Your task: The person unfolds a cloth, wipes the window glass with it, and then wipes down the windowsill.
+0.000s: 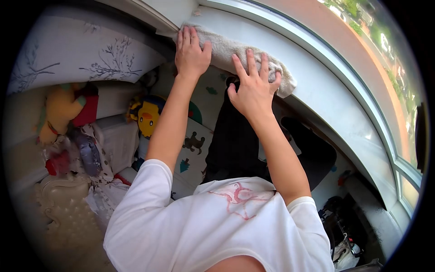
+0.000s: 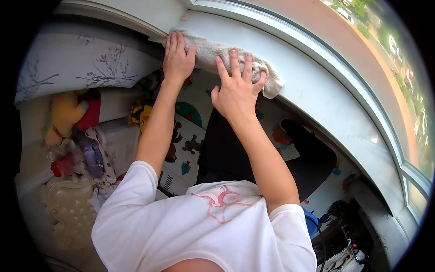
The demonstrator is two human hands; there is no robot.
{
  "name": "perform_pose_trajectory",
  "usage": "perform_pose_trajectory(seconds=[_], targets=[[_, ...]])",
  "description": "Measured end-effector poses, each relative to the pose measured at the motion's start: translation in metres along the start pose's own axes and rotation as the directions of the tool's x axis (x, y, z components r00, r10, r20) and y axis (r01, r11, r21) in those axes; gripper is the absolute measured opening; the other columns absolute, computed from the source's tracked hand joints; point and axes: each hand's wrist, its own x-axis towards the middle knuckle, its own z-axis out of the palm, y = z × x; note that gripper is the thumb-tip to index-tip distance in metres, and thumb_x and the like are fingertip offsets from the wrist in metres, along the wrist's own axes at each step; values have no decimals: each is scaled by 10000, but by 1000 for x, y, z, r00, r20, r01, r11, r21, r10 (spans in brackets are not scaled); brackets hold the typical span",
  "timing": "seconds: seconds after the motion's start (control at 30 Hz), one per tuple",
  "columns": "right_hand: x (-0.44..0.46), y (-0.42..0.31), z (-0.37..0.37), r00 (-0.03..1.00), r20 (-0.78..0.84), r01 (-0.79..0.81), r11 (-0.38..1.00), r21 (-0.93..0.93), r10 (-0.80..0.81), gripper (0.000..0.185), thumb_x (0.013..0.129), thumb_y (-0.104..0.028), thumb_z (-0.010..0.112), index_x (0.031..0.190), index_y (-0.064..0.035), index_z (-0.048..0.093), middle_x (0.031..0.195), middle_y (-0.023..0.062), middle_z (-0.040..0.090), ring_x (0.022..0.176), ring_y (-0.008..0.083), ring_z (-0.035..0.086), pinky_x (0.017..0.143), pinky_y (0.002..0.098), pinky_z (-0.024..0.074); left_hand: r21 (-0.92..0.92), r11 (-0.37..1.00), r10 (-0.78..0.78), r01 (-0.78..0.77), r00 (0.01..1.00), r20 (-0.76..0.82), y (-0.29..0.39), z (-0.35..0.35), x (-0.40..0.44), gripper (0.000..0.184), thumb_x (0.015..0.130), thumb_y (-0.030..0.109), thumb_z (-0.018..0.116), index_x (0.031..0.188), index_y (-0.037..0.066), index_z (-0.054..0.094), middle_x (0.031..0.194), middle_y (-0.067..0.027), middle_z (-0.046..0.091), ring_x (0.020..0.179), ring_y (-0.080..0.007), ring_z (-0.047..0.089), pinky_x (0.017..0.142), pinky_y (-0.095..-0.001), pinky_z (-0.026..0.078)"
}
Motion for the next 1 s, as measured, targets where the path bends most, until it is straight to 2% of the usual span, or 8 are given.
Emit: perform_pose_trajectory(seconds=[0.13,0.17,0.3,0.5,0.7,0.83,0.93,1.0], targets=[[-13,13,-13,994,91,-65,998,-15,66,633,844,-284,686,1459,-337,544,1609,37,422,1521,329,298,1118,653,242,-51,997,61,-58,997,55,36,-10,-18,740,955,429,498,1460,-110,454,1554,-304,402,1476,-451,330,1233,-467,259],[-18,17,-15,997,25,-76,997,18,76,605,792,-236,699,1386,-314,619,1560,49,488,1493,343,350,1106,650,241,-59,994,92,-88,993,73,48,-13,-25,743,952,428,501,1456,-116,454,1549,-310,405,1476,-451,329,1234,-470,256],[-30,25,-26,993,54,-102,994,-33,104,600,798,-251,701,1389,-311,617,1563,54,488,1495,348,348,1096,663,254,-7,990,141,-141,981,133,65,-15,-35,810,967,502,490,1476,-125,418,1563,-327,371,1493,-446,308,1245,-486,229],[-21,14,-22,998,57,-32,998,-50,35,606,808,-263,694,1408,-259,606,1551,80,500,1470,357,391,1084,671,283,90,996,-21,3,979,205,32,-13,13,935,966,636,462,1519,-110,354,1602,-311,315,1521,-420,260,1254,-456,212],[-19,15,-21,996,83,-22,1000,-9,22,590,829,-249,678,1414,-270,600,1559,60,492,1479,321,381,1110,592,288,101,986,-146,133,980,132,41,-2,19,900,953,578,486,1513,-115,363,1597,-314,325,1516,-422,271,1260,-448,194],[-26,24,-24,996,79,-40,999,-1,40,611,813,-215,677,1414,-291,598,1580,38,464,1490,297,362,1128,536,279,136,987,-107,80,973,205,69,-13,-2,886,970,571,486,1496,-133,374,1575,-334,347,1498,-448,296,1240,-463,247],[-33,26,-23,997,69,-35,999,-36,37,642,790,-210,684,1421,-287,593,1586,47,453,1496,303,347,1128,541,273,144,989,-2,-27,981,193,72,-10,-17,897,973,580,482,1501,-136,362,1577,-341,336,1502,-455,285,1241,-471,242],[-37,24,-24,997,72,-30,997,-66,35,660,787,-211,684,1435,-285,579,1587,51,450,1497,305,343,1124,545,271,129,992,-37,6,970,239,62,-15,-12,929,976,598,464,1527,-133,306,1601,-344,284,1524,-452,233,1256,-474,193]])
